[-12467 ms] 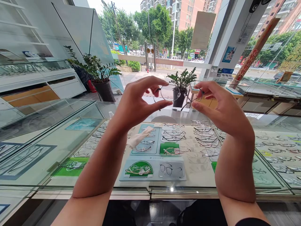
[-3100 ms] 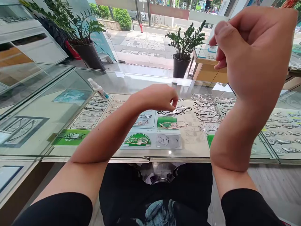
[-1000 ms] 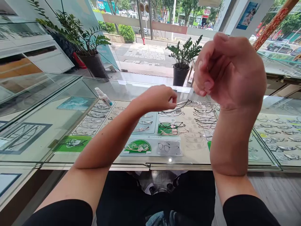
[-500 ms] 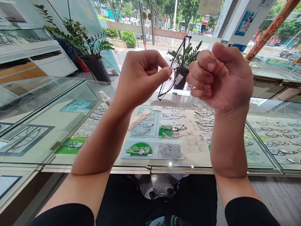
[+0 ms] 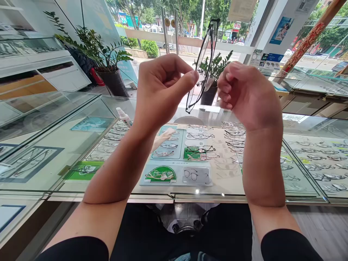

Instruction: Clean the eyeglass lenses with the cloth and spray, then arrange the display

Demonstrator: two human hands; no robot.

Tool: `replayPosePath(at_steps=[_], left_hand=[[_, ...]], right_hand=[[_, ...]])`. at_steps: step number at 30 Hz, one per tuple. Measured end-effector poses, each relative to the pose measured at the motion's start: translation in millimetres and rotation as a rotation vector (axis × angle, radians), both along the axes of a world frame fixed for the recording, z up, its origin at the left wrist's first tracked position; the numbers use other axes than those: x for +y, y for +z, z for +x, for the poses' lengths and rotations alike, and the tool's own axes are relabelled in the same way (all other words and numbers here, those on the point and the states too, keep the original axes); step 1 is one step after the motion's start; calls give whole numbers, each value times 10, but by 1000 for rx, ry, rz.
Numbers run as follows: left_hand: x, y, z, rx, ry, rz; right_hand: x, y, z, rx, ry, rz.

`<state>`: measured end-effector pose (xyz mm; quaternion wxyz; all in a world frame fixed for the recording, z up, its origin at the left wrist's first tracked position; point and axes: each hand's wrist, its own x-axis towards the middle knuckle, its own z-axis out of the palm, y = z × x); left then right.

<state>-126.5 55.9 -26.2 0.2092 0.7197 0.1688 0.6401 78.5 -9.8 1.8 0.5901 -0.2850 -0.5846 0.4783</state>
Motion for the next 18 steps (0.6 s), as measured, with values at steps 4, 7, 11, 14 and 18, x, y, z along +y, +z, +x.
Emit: replayPosePath(at_steps=[4,7,11,14,18], left_hand=[[8,-25,51,17,-82,-28],[-36,-34,97,39,-132,-54],[-70,-22,115,59,-173,-95],[-61,-16,108,92,-160,-143],[-32,-28,94,94,-145,-144]], right_hand=[[46,-80,-47,-36,-55,65],[100,-126,-48,-151,-127,150],[172,-161,-37,-257,-250,238],[207,-177,-23,-287,-288,271],[234,-195,9,-309,-321,290]])
